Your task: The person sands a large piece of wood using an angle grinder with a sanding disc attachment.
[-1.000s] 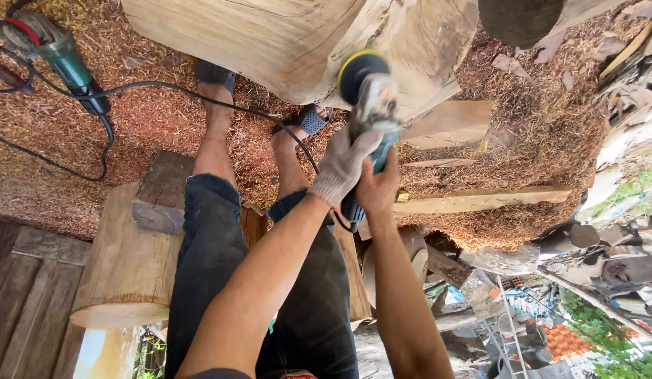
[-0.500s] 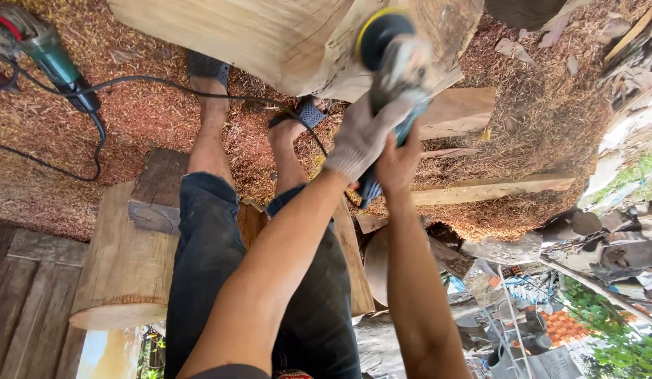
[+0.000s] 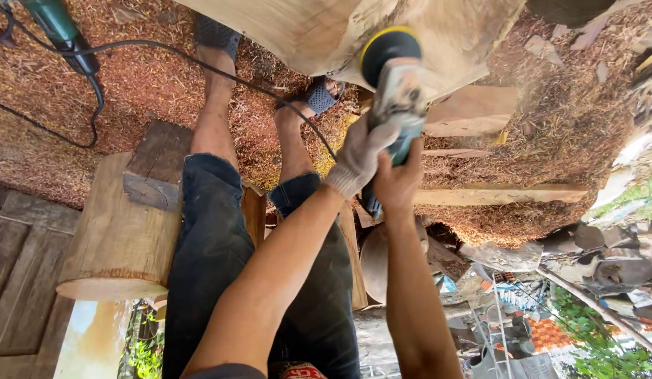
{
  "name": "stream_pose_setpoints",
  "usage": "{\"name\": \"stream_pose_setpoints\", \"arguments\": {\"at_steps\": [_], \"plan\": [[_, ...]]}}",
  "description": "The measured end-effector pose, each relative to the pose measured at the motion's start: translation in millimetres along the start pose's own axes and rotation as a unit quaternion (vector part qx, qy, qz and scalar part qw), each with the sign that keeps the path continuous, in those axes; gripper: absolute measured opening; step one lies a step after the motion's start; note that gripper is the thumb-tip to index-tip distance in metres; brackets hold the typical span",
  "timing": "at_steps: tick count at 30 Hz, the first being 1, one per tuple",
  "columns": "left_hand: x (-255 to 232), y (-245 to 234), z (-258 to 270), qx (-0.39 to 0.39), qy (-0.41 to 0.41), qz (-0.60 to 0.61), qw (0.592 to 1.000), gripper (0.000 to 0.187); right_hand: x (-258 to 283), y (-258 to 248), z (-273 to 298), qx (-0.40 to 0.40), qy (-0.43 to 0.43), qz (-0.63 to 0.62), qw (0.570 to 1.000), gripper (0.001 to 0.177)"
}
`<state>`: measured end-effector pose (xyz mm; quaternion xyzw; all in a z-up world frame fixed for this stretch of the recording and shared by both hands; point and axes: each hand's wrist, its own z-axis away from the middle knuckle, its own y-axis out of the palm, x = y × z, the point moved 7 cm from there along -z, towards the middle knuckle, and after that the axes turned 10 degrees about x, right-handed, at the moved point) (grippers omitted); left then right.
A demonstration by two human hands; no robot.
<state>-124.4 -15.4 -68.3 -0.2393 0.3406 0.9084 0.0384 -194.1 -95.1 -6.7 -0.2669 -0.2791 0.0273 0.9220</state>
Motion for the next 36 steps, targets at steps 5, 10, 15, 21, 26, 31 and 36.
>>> {"name": "stream_pose_setpoints", "arguments": {"at_steps": [5,10,15,21,26,31,36], "plan": [[70,-41,72,-0.052,-0.102,0.074,0.991,0.068,-25,38,66,-0.02,0.054,0.112,0.992,0.071],[30,-23,59,-0.047,-0.116,-0.072,0.99,0.071,-15,22,59,-0.018,0.063,0.022,0.998,0.063],[-76,24,1,-0.049,-0.083,-0.264,0.96,0.08,-7,7,-6,0.003,-0.079,-0.166,0.983,0.039],[-111,29,-30,-0.07,-0.137,-0.333,0.93,0.08,-28,37,-50,0.019,-0.023,-0.403,0.915,0.034],[-89,-11,-9,-0.122,-0.086,-0.28,0.948,0.059,-7,62,-31,-0.012,-0.09,-0.298,0.95,0.048],[-80,-36,36,-0.124,-0.088,-0.351,0.924,0.06,-33,117,16,0.014,-0.03,-0.302,0.953,0.048],[-49,-73,76,-0.163,-0.135,-0.33,0.92,0.057,-52,165,56,0.051,0.026,-0.331,0.942,0.048]]}}
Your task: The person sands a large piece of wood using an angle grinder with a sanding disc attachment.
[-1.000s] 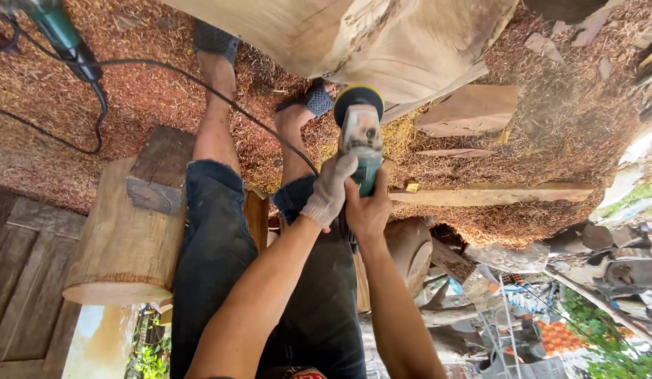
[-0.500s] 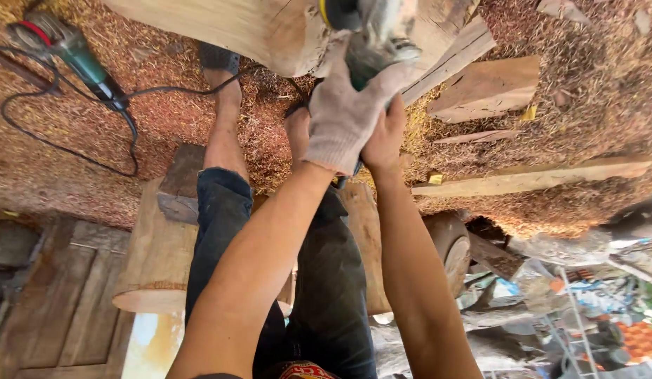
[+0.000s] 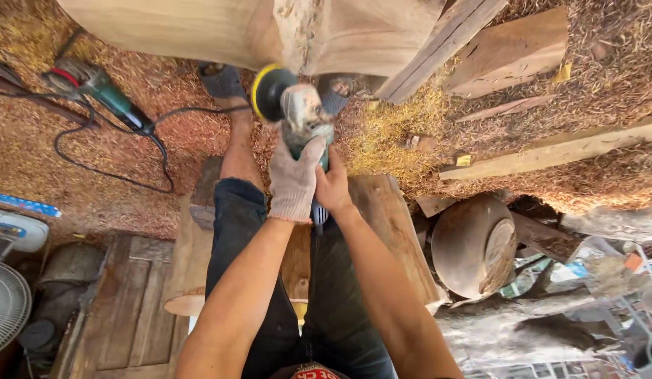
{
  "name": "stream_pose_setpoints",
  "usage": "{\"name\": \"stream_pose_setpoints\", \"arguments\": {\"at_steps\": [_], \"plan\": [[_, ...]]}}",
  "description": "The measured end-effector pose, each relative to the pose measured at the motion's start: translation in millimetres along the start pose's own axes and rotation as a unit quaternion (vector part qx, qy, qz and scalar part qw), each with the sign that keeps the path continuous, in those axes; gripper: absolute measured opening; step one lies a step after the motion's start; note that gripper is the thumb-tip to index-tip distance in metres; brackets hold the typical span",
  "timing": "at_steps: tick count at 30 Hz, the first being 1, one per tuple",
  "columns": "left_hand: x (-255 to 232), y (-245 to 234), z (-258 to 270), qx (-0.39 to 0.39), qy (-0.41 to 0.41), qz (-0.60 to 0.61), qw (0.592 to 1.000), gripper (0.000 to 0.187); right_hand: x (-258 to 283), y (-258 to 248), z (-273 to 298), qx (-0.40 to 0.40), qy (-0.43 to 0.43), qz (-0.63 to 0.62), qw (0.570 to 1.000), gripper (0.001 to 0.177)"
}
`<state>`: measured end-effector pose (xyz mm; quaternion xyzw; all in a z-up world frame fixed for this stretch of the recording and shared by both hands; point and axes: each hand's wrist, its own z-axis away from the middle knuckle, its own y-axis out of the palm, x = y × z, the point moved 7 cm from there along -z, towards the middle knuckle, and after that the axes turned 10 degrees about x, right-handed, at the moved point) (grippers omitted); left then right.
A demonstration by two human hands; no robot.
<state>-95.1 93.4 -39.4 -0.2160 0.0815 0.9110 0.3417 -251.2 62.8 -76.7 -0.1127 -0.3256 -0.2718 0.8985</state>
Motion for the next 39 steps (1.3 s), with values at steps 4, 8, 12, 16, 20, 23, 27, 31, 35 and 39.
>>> {"name": "stream_pose_setpoints", "arguments": {"at_steps": [4,8,12,16,20,23,27,31,35,39], "plan": [[-16,-7,0,0.019,0.016,-0.042,0.999,0.057,0,7,0,-0.019,-0.052,0.034,0.998,0.056],[-96,8,-19,0.05,0.085,-0.052,0.994,0.056,82,-19,-44,-0.038,-0.07,0.032,0.996,0.053],[-158,36,-71,0.039,0.174,0.017,0.984,0.061,153,-64,-109,-0.069,-0.144,0.141,0.977,0.055],[-146,48,-114,-0.014,0.104,-0.023,0.994,0.054,214,-75,-139,-0.005,-0.086,0.091,0.992,0.044],[-158,40,-78,-0.004,0.13,0.015,0.991,0.055,182,-74,-123,0.001,-0.168,0.126,0.978,0.046],[-166,33,-44,0.002,0.135,0.056,0.989,0.061,151,-64,-101,0.011,-0.126,0.044,0.991,0.044],[-138,30,-29,-0.023,0.085,0.004,0.996,0.064,126,-53,-80,0.031,-0.073,-0.016,0.997,0.046],[-109,21,-10,-0.041,0.042,0.002,0.998,0.063,99,-36,-54,0.049,-0.031,-0.027,0.998,0.05],[-48,15,1,-0.027,-0.031,-0.024,0.999,0.058,67,-26,-24,0.06,0.027,0.032,0.997,0.056],[-81,28,-4,-0.006,-0.008,0.045,0.999,0.059,69,-44,-34,0.014,-0.018,0.113,0.993,0.058]]}}
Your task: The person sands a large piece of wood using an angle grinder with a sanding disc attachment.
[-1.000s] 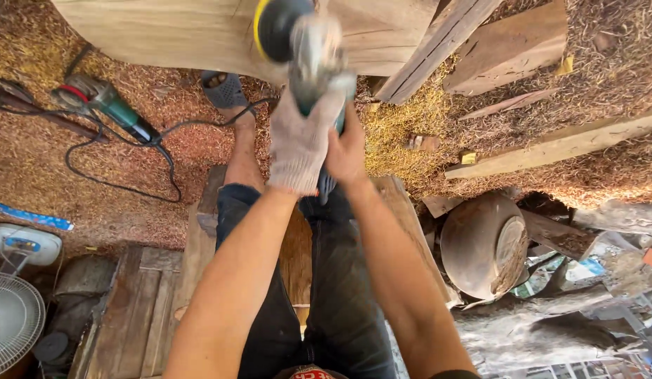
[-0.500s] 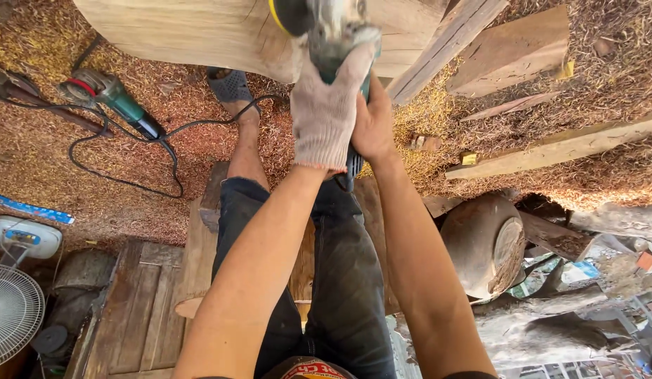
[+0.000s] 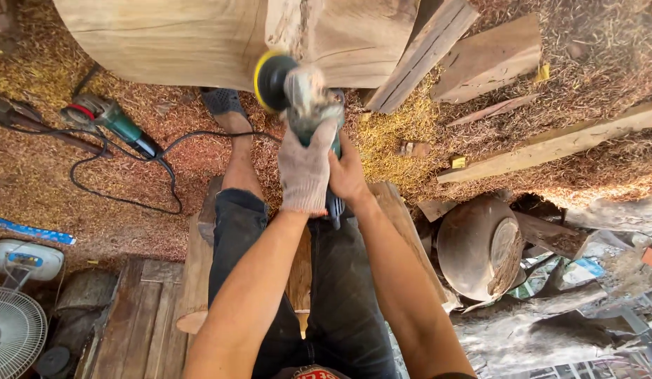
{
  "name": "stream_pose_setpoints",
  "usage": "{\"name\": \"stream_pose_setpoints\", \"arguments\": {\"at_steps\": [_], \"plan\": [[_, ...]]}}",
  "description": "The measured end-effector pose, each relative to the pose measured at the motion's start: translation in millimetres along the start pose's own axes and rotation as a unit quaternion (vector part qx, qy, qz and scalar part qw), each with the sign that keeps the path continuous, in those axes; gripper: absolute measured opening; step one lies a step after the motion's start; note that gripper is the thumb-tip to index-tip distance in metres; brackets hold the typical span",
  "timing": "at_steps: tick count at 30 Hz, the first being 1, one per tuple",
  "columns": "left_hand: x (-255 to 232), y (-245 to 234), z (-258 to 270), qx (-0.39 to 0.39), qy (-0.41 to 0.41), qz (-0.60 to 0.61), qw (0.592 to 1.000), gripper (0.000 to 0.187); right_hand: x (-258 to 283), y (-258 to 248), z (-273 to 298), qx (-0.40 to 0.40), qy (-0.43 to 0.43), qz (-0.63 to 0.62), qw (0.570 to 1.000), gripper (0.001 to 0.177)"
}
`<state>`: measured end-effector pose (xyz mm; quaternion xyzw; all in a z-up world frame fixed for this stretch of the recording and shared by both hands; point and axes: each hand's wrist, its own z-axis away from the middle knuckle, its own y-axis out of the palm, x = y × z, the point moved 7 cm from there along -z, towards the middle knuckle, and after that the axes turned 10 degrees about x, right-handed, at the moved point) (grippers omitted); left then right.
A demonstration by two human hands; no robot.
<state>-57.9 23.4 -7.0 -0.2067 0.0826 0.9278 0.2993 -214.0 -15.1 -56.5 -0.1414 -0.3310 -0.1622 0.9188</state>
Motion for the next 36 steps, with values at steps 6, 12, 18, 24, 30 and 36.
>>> {"name": "stream_pose_setpoints", "arguments": {"at_steps": [6,12,18,24,30,36], "plan": [[-95,31,-62,0.036,0.158,-0.034,0.986,0.062,98,-61,-89,-0.035,-0.075,-0.04,0.996,0.048],[-92,34,-85,0.012,0.102,-0.063,0.993,0.061,122,-71,-107,-0.018,-0.077,-0.055,0.995,0.043],[-72,24,-52,-0.006,0.12,-0.014,0.993,0.058,95,-55,-73,-0.006,-0.074,-0.01,0.997,0.045],[-50,17,-27,-0.003,0.072,-0.029,0.997,0.065,50,-36,-45,0.018,-0.054,-0.068,0.996,0.048],[-2,12,-11,-0.015,-0.004,-0.05,0.999,0.065,2,-14,-15,0.04,-0.025,-0.114,0.992,0.051],[27,6,6,-0.017,0.0,-0.098,0.995,0.064,-52,9,21,0.014,0.003,-0.087,0.996,0.05]]}}
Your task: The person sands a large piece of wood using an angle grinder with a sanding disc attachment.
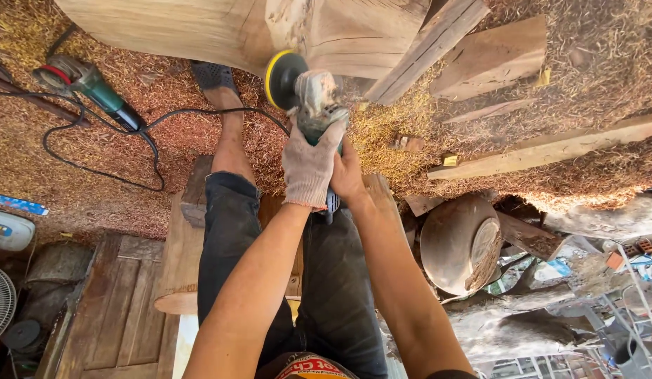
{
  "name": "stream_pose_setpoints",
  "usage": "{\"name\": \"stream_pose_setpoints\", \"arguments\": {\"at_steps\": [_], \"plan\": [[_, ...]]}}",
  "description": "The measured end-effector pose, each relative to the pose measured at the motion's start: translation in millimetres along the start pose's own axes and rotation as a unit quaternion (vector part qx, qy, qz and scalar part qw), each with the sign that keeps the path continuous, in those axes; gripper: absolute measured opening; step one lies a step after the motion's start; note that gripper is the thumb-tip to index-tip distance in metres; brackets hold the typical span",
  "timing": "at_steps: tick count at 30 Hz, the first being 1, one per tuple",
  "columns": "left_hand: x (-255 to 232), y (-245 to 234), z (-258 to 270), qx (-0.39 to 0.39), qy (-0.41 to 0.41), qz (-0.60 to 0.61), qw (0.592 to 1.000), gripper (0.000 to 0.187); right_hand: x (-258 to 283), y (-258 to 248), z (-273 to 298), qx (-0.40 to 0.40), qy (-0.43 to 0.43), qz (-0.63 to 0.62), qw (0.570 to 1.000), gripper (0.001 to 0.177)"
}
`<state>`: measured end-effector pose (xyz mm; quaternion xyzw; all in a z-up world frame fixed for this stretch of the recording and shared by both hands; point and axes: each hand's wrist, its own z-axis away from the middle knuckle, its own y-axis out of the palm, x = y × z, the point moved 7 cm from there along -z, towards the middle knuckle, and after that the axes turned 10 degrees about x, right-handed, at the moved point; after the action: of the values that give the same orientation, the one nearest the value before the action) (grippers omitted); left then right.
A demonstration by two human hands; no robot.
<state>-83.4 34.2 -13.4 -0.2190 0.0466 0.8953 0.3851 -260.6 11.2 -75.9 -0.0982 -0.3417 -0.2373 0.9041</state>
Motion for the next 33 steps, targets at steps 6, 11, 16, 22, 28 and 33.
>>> {"name": "stream_pose_setpoints", "arguments": {"at_steps": [6,11,16,22,28,33], "plan": [[9,-10,7,0.008,-0.06,-0.011,0.998,0.069,-9,13,14,0.0,0.019,-0.017,1.0,0.048],[-51,-7,-25,0.035,0.065,-0.046,0.996,0.068,36,-7,-41,-0.048,-0.047,-0.095,0.993,0.049],[-83,-10,-50,0.033,0.127,0.048,0.99,0.063,103,-20,-84,-0.036,-0.058,0.014,0.998,0.05],[-32,-14,-34,0.034,0.077,0.028,0.996,0.058,65,3,-46,-0.03,-0.079,-0.024,0.996,0.049],[2,-18,-15,0.051,0.029,0.037,0.998,0.052,15,24,-11,-0.033,-0.024,-0.033,0.999,0.042],[29,-29,-5,0.022,-0.016,-0.002,1.0,0.051,6,36,10,-0.047,0.02,0.023,0.998,0.042]]}}
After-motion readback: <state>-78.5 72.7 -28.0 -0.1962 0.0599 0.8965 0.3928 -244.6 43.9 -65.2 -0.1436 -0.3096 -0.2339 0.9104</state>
